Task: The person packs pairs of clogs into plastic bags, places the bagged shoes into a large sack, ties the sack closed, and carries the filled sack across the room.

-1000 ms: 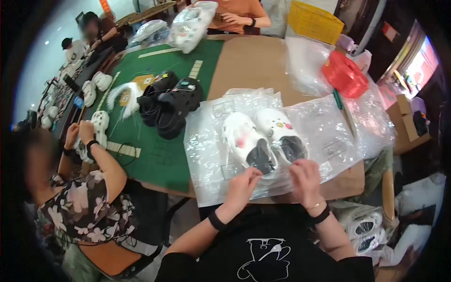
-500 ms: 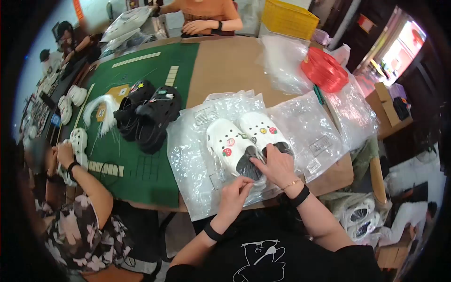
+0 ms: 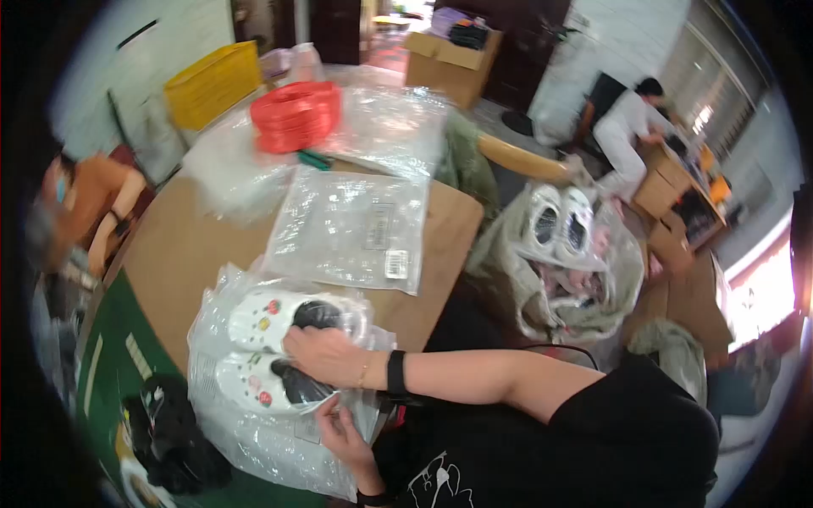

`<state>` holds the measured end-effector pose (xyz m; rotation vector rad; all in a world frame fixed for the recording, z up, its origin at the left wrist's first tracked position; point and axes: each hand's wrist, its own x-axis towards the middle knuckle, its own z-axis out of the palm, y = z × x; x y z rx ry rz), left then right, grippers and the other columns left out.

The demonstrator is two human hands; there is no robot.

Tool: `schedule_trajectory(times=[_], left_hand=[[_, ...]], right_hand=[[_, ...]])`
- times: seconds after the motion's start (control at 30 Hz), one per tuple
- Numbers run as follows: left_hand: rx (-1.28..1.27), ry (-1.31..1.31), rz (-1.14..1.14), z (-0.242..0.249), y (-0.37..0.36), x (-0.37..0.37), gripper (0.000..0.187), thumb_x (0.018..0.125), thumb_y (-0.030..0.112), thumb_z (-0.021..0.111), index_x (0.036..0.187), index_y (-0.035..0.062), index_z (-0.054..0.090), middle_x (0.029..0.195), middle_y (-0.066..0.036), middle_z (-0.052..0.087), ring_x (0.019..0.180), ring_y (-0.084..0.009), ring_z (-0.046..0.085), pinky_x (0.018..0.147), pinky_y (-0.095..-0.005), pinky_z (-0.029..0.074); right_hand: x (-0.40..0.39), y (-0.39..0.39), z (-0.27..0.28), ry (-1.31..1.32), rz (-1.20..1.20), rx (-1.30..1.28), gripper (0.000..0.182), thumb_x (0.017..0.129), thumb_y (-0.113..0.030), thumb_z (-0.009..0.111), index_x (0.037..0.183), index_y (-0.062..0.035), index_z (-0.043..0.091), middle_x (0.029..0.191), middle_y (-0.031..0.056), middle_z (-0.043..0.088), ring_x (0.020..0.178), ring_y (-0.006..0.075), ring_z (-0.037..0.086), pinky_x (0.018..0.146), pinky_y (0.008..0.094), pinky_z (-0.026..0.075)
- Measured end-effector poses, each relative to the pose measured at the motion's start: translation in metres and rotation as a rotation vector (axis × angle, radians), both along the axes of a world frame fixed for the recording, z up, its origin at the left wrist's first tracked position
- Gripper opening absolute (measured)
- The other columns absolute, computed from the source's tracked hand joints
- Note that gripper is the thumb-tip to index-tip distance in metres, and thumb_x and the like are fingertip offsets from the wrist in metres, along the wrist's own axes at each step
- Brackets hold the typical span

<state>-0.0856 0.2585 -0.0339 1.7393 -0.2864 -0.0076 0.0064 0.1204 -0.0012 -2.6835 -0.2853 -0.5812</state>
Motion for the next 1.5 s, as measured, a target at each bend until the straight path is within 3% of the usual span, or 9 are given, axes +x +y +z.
schedule_trajectory(times=[0.37,0.6,0.77,0.83,0.97,1.1,1.23,1.43,1.5], left_hand=[[-0.154,0.141,-0.096,0.012,0.003,-0.007,0.033,0.096,0.007,0.048,0.127,-0.0013,0.044,0.106,-0.006,0.052,0.089,-0.0120,0.045,0.079,-0.0231,0.038],[-0.037,-0.079,0.131,0.049,0.000,-0.010,0.034,0.098,0.007,0.044,0.132,0.0008,0.043,0.117,-0.010,0.049,0.101,-0.0163,0.046,0.088,-0.0274,0.039],[0.021,-0.238,0.040,0.089,-0.014,-0.034,0.038,0.097,0.012,0.048,0.131,-0.0027,0.040,0.118,-0.014,0.049,0.109,-0.0234,0.049,0.094,-0.0348,0.041],[-0.161,-0.612,-0.089,0.107,-0.042,-0.030,0.038,0.097,0.020,0.049,0.127,-0.0021,0.042,0.118,-0.015,0.049,0.110,-0.0277,0.049,0.097,-0.0398,0.040],[-0.055,-0.632,-0.208,0.115,-0.097,-0.019,0.038,0.091,0.019,0.057,0.123,-0.0002,0.047,0.123,-0.018,0.049,0.114,-0.0340,0.049,0.101,-0.0444,0.039],[0.232,-0.469,-0.867,0.110,-0.209,-0.021,0.047,0.080,0.007,0.066,0.124,0.0026,0.051,0.137,-0.016,0.047,0.131,-0.0340,0.041,0.108,-0.0458,0.032],[0.354,-0.656,-1.230,0.054,-0.307,-0.057,0.056,0.082,0.016,0.068,0.132,0.0053,0.045,0.143,-0.015,0.041,0.138,-0.0320,0.033,0.112,-0.0499,0.026],[0.662,-1.042,-1.391,-0.024,-0.394,-0.106,0.079,0.078,0.022,0.072,0.144,0.0088,0.031,0.144,-0.012,0.038,0.140,-0.0286,0.028,0.113,-0.0509,0.023],[0.673,-1.101,-1.315,-0.044,-0.395,-0.110,0.062,0.077,0.019,0.071,0.132,0.0083,0.046,0.134,-0.010,0.049,0.132,-0.0271,0.040,0.108,-0.0483,0.032]], right_hand=[[-0.019,0.000,0.012,-0.076,-0.003,-0.001,0.023,0.074,-0.012,0.063,0.094,-0.0031,0.055,0.093,0.0096,0.055,0.090,0.0243,0.056,0.064,0.0323,0.050],[0.001,0.009,0.013,-0.060,0.070,0.237,0.022,0.073,-0.008,0.061,0.094,-0.0033,0.056,0.092,0.0090,0.055,0.089,0.0262,0.057,0.070,0.0367,0.050],[-0.041,-0.048,0.090,-0.266,0.079,0.299,0.022,0.073,-0.011,0.064,0.090,-0.0054,0.051,0.089,0.0082,0.052,0.086,0.0267,0.055,0.068,0.0360,0.049],[-0.069,-0.102,0.119,-0.321,0.017,0.232,0.021,0.070,-0.006,0.059,0.089,-0.0054,0.052,0.089,0.0100,0.052,0.085,0.0287,0.055,0.068,0.0369,0.051],[-0.165,-0.233,0.154,-0.400,-0.266,0.088,0.020,0.072,-0.007,0.064,0.089,-0.0072,0.054,0.085,0.0094,0.052,0.081,0.0297,0.054,0.068,0.0399,0.047],[-0.288,-0.325,0.163,-0.286,-0.671,-0.190,0.026,0.070,-0.002,0.072,0.094,-0.0032,0.060,0.096,0.0137,0.057,0.087,0.0344,0.058,0.072,0.0386,0.049],[-0.385,-0.373,0.155,-0.056,-0.837,-0.582,0.027,0.070,0.001,0.067,0.095,-0.0013,0.058,0.096,0.0112,0.057,0.084,0.0305,0.055,0.070,0.0390,0.047],[-0.458,-0.395,0.108,0.275,-0.820,-0.698,0.025,0.072,-0.009,0.057,0.097,-0.0060,0.058,0.092,0.0052,0.055,0.084,0.0218,0.055,0.067,0.0328,0.046],[-0.463,-0.401,0.092,0.351,-0.787,-0.672,0.025,0.073,-0.011,0.057,0.097,-0.0064,0.058,0.091,0.0051,0.054,0.083,0.0217,0.054,0.067,0.0321,0.045]])
